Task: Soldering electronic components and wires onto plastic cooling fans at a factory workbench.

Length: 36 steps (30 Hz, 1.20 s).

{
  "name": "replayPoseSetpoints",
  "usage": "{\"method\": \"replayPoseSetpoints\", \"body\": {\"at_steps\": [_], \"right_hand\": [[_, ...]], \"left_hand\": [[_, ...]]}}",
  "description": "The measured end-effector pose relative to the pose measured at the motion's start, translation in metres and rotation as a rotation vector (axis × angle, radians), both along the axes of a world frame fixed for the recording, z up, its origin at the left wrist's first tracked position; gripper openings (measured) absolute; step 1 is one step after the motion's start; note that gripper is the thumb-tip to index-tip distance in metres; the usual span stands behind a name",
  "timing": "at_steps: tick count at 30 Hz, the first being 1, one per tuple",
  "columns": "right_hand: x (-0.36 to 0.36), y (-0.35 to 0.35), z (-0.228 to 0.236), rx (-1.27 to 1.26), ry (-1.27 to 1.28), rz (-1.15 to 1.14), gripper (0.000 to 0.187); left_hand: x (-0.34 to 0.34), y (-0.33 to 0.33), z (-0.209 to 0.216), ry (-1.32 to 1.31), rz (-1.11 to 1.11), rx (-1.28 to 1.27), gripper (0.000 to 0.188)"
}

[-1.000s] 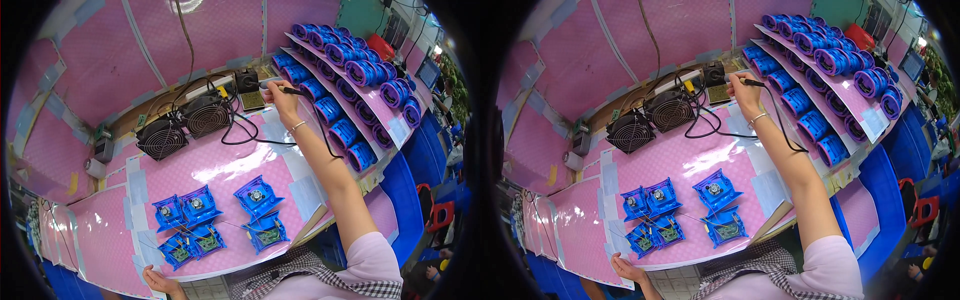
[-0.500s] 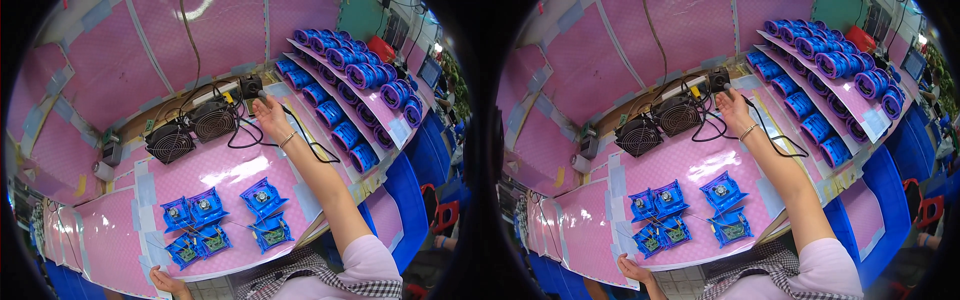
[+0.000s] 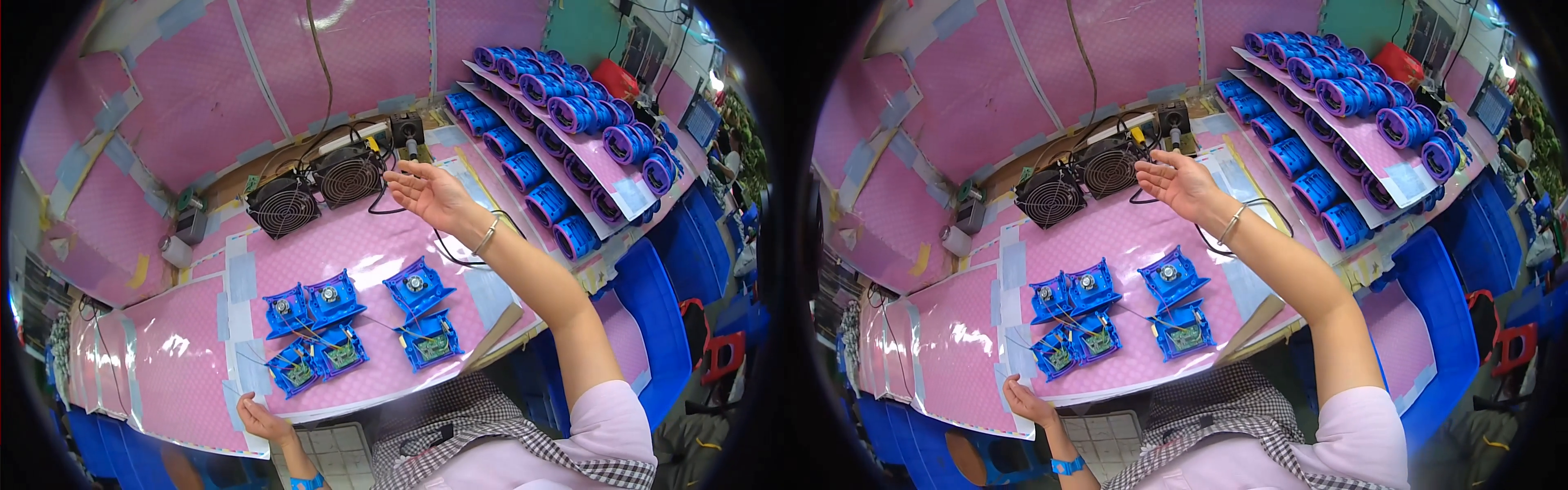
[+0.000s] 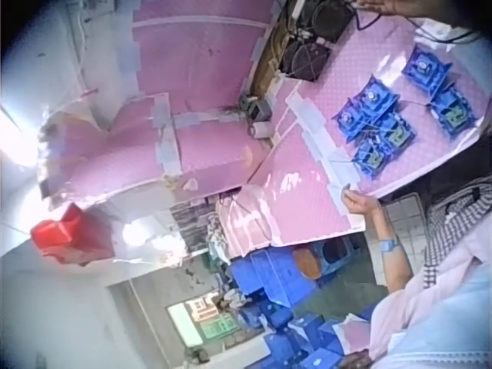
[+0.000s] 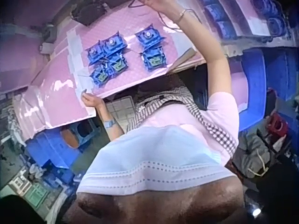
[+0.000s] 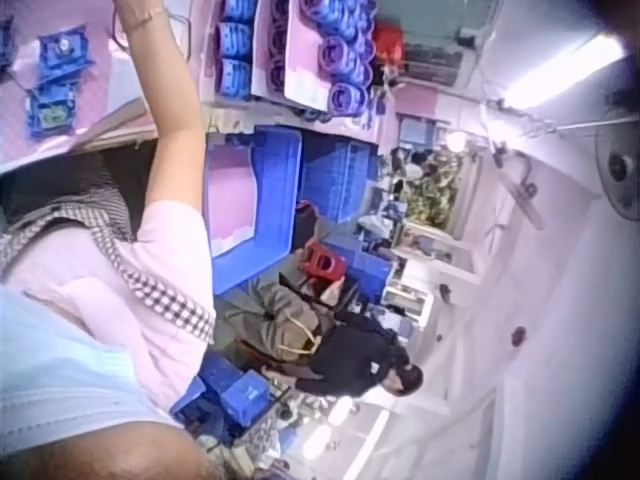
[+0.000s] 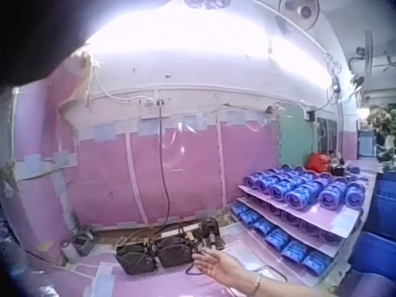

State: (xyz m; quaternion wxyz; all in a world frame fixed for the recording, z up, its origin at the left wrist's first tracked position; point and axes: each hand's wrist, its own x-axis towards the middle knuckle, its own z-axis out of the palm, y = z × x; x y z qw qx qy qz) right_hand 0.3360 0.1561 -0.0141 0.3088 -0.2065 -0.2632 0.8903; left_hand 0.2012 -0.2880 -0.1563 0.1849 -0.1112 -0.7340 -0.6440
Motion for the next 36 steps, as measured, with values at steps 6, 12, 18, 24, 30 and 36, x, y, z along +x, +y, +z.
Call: {"method": "replayPoseSetpoints", "body": {"at_steps": [6, 12, 18, 24, 30, 36], "right_hand": [[0.071, -0.036, 0.026, 0.254, -0.093, 0.077, 0.036], [0.110, -0.172, 0.077, 0.249, 0.456, 0.723, 0.055], [0.119, -0.217, 0.104, 0.013, 1.085, 0.500, 0.053], [0.071, -0.019, 0.053, 0.695, 0.084, -0.224, 0.022], [0.010, 0.170, -0.040, 0.934, -0.720, -0.407, 0.022], [-0.044, 0.224, -0.073, 1.055, -1.069, -0.292, 0.025]], "left_hand": [[0.000, 0.007, 0.000, 0.020, -0.039, -0.093, 0.024], [-0.005, 0.004, 0.003, 0.092, 0.026, -0.133, 0.025], [-0.006, 0.015, -0.004, -0.037, 0.006, -0.029, 0.037], [-0.006, 0.003, 0.003, 0.027, -0.019, -0.166, 0.024], [-0.007, -0.002, -0.004, 0.103, 0.043, -0.222, 0.023], [-0.007, -0.012, -0.018, 0.118, 0.099, -0.306, 0.023]]}}
